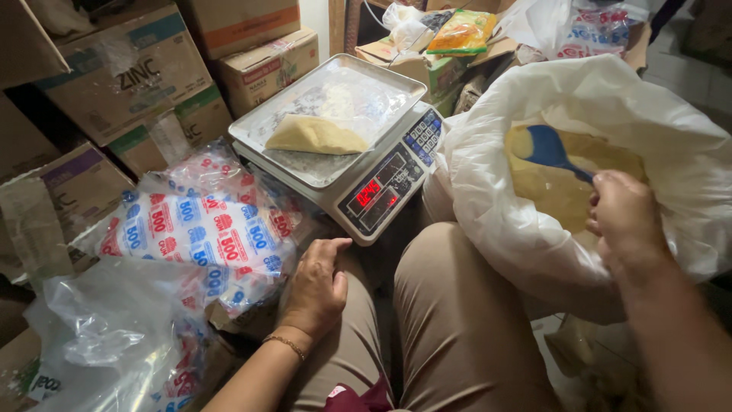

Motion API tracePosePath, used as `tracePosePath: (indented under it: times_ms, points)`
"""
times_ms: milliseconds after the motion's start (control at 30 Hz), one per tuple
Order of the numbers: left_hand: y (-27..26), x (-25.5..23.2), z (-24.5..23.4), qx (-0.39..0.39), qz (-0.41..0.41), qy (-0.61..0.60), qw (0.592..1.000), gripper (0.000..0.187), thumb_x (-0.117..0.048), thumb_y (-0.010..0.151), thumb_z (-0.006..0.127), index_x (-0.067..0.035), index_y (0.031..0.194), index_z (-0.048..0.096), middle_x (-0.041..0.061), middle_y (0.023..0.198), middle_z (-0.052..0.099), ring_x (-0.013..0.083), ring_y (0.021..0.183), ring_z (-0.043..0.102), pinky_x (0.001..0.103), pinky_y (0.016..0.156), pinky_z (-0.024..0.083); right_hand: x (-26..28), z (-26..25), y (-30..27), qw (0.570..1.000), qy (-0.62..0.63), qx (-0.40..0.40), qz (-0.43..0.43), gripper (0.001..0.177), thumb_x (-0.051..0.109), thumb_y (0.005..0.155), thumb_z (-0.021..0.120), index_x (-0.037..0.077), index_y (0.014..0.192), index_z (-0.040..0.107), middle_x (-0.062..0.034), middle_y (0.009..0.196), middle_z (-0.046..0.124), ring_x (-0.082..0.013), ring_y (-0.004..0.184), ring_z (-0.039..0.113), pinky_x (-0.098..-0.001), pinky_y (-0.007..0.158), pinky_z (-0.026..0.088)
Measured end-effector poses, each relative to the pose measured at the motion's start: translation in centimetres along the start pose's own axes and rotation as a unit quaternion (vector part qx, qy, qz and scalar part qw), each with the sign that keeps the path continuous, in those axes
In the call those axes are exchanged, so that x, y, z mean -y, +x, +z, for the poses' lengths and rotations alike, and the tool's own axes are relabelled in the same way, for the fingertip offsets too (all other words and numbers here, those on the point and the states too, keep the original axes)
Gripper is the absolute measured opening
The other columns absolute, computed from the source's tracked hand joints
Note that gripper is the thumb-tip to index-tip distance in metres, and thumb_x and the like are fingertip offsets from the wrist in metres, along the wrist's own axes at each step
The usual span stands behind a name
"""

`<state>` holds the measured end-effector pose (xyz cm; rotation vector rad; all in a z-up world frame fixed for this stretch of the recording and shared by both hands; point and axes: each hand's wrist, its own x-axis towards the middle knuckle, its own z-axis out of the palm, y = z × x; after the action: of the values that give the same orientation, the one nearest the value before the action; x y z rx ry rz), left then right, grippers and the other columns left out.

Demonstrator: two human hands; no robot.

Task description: The person scoops a yellow powder from a large sack into small plastic bags, weighs each bag on a digital scale, adjusts the amount as needed, ties the bags, and places them on the floor. The process is repeated multiple times.

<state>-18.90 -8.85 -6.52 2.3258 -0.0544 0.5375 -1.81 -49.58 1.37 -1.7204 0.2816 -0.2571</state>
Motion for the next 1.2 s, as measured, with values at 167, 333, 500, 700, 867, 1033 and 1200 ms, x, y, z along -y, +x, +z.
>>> tracePosePath:
  times_ms: [167, 333, 500, 700, 867, 1033, 1200]
  points:
    - [-0.1, 0.1, 0.1, -0.003, -0.003, 0.002, 1.0, 0.047, -0.004, 0.079, 0.058, -0.01, 0.125, 0.06, 0.014, 0.115, 0.062, 0.0349, 0.111, 0.06, 0.045, 0.101, 0.046, 0.5, -1.3, 0.2, 1.0, 0.004, -0.013, 0.016, 0.016, 0.02, 0.105, 0.054, 0.008, 0.11, 0.063, 0.0013, 0.079, 0.05, -0.0073, 0.059, 0.043, -0.0231, 0.045, 0.032]
    - [-0.1, 0.2, 0.1, -0.023, 0.024, 0.005, 0.999, 0.047, -0.004, 0.078, 0.059, -0.009, 0.125, 0.06, 0.016, 0.117, 0.062, 0.0373, 0.113, 0.059, 0.046, 0.1, 0.045, -0.3, -2.9, 1.4, 0.99, 0.101, -0.012, 0.098, 0.012, 0.024, 0.106, 0.056, 0.012, 0.103, 0.057, 0.0022, 0.078, 0.047, -0.0062, 0.057, 0.038, -0.0217, 0.043, 0.027]
    - [-0.2, 0.4, 0.2, -0.014, 0.013, -0.002, 1.0, 0.047, -0.004, 0.078, 0.058, -0.009, 0.125, 0.06, 0.016, 0.116, 0.062, 0.0365, 0.112, 0.06, 0.046, 0.101, 0.045, 1.4, -3.8, 0.9, 0.973, 0.169, -0.005, 0.157, 0.021, 0.029, 0.108, 0.053, 0.013, 0.094, 0.051, 0.0023, 0.076, 0.049, -0.0044, 0.055, 0.037, -0.0189, 0.043, 0.024]
    - [-0.1, 0.3, 0.4, -0.014, 0.005, -0.004, 1.0, 0.047, -0.004, 0.078, 0.058, -0.01, 0.125, 0.061, 0.015, 0.117, 0.063, 0.0364, 0.113, 0.06, 0.045, 0.101, 0.046, 8.4, -0.9, -2.8, 0.987, 0.152, 0.048, 0.03, 0.028, 0.026, 0.106, 0.048, 0.007, 0.103, 0.068, 0.0035, 0.071, 0.042, -0.0048, 0.054, 0.036, -0.0192, 0.043, 0.026]
    - [-0.3, 0.2, 0.1, -0.015, 0.005, -0.008, 1.0, 0.047, -0.006, 0.079, 0.059, -0.009, 0.126, 0.06, 0.017, 0.119, 0.062, 0.0379, 0.116, 0.058, 0.046, 0.102, 0.045, 11.8, 5.8, -6.4, 0.969, 0.199, 0.129, 0.074, 0.02, 0.024, 0.108, 0.05, 0.008, 0.101, 0.06, 0.0016, 0.075, 0.044, -0.0059, 0.056, 0.036, -0.0205, 0.044, 0.025]
    - [-0.4, 0.0, 0.1, -0.02, -0.001, -0.013, 1.0, 0.046, -0.006, 0.08, 0.06, -0.009, 0.126, 0.06, 0.017, 0.12, 0.062, 0.038, 0.117, 0.058, 0.045, 0.104, 0.044, 9.4, 13.1, -9.2, 0.945, 0.24, 0.173, 0.139, 0.014, 0.022, 0.106, 0.05, 0.01, 0.098, 0.051, -0.0005, 0.076, 0.045, -0.0084, 0.057, 0.04, -0.0227, 0.045, 0.03]
    - [-0.5, -0.1, 0.0, -0.014, -0.012, -0.023, 1.0, 0.046, -0.006, 0.08, 0.06, -0.011, 0.126, 0.06, 0.016, 0.12, 0.061, 0.0371, 0.117, 0.058, 0.045, 0.103, 0.044, 6.1, 18.3, -9.6, 0.952, 0.232, 0.169, 0.103, 0.008, 0.019, 0.103, 0.049, 0.012, 0.099, 0.05, -0.001, 0.075, 0.045, -0.0116, 0.055, 0.042, -0.026, 0.044, 0.033]
